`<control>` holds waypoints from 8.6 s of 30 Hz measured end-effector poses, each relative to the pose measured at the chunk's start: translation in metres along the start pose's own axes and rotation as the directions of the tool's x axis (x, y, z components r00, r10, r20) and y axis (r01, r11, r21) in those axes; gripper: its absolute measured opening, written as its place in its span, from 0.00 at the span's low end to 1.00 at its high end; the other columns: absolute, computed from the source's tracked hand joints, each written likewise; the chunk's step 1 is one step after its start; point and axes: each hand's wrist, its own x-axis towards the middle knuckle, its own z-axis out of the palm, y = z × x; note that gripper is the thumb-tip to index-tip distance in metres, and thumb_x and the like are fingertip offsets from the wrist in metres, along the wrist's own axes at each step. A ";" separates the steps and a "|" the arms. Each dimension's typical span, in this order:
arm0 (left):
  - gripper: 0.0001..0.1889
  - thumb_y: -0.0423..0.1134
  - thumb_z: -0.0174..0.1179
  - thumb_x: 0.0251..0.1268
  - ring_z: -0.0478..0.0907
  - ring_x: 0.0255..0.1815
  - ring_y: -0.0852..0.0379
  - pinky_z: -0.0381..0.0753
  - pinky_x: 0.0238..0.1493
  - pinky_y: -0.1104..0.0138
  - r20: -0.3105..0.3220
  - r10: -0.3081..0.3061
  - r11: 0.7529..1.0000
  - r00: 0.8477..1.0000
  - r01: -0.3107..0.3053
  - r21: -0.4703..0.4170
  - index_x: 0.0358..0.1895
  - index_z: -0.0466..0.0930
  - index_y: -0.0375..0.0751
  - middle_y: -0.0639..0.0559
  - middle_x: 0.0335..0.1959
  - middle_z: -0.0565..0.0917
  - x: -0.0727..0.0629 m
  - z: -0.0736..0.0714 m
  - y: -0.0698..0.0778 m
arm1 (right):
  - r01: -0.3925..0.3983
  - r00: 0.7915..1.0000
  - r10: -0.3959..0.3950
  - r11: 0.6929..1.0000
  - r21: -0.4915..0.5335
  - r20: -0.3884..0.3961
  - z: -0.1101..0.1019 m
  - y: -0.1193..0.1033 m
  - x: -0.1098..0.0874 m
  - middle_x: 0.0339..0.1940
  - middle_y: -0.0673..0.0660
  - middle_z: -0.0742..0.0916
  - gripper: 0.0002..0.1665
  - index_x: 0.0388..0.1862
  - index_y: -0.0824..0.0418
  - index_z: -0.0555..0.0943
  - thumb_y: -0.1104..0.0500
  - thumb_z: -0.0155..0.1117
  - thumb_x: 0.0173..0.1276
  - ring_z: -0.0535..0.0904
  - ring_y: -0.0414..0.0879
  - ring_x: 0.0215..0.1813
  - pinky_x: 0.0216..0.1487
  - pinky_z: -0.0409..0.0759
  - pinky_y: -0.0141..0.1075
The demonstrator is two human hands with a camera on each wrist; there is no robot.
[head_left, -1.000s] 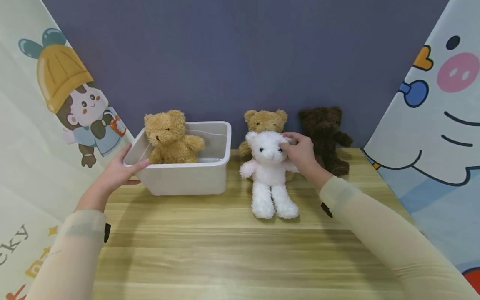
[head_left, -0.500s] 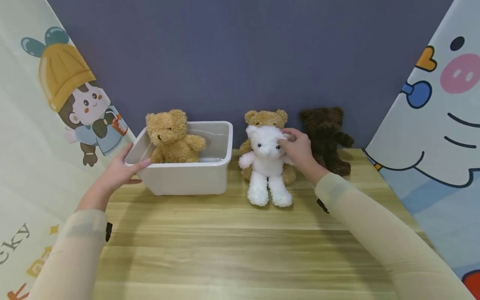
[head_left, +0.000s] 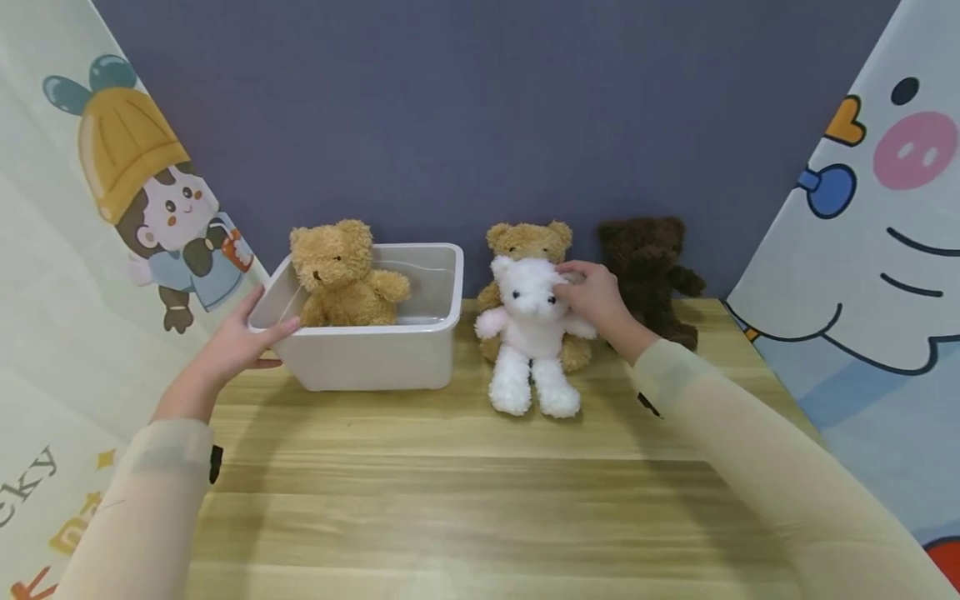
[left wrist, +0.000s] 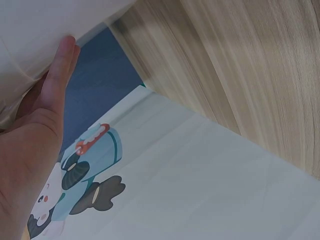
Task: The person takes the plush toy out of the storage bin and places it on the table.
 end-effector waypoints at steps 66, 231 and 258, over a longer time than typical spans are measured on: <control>0.58 0.58 0.60 0.78 0.56 0.81 0.20 0.88 0.62 0.39 -0.002 -0.023 1.000 1.000 0.023 -0.002 0.86 0.18 0.52 0.19 0.84 0.42 -0.008 0.003 0.014 | 0.001 0.972 0.013 0.998 -0.062 0.235 -0.006 -0.027 0.031 0.89 0.59 0.59 0.41 0.88 0.45 0.59 0.36 0.56 0.83 0.58 0.62 0.87 0.82 0.69 0.65; 0.54 0.57 0.55 0.83 0.68 0.69 0.25 0.96 0.45 0.50 -0.063 0.006 0.998 0.998 -0.002 0.063 0.86 0.19 0.45 0.17 0.83 0.45 -0.028 -0.044 -0.029 | 0.659 0.750 -0.097 0.022 0.752 -0.655 0.127 -0.168 -0.150 0.65 0.57 0.78 0.32 0.61 0.47 0.80 0.77 0.67 0.67 0.80 0.53 0.63 0.53 0.93 0.36; 0.54 0.54 0.58 0.82 0.74 0.44 0.76 0.97 0.40 0.54 -0.081 0.034 0.998 0.996 -0.030 0.058 0.87 0.23 0.44 0.19 0.80 0.50 -0.028 -0.044 -0.030 | 0.692 0.715 -0.095 0.238 0.682 -0.692 0.034 -0.101 -0.154 0.67 0.61 0.78 0.32 0.60 0.50 0.85 0.80 0.67 0.66 0.78 0.55 0.63 0.38 0.89 0.29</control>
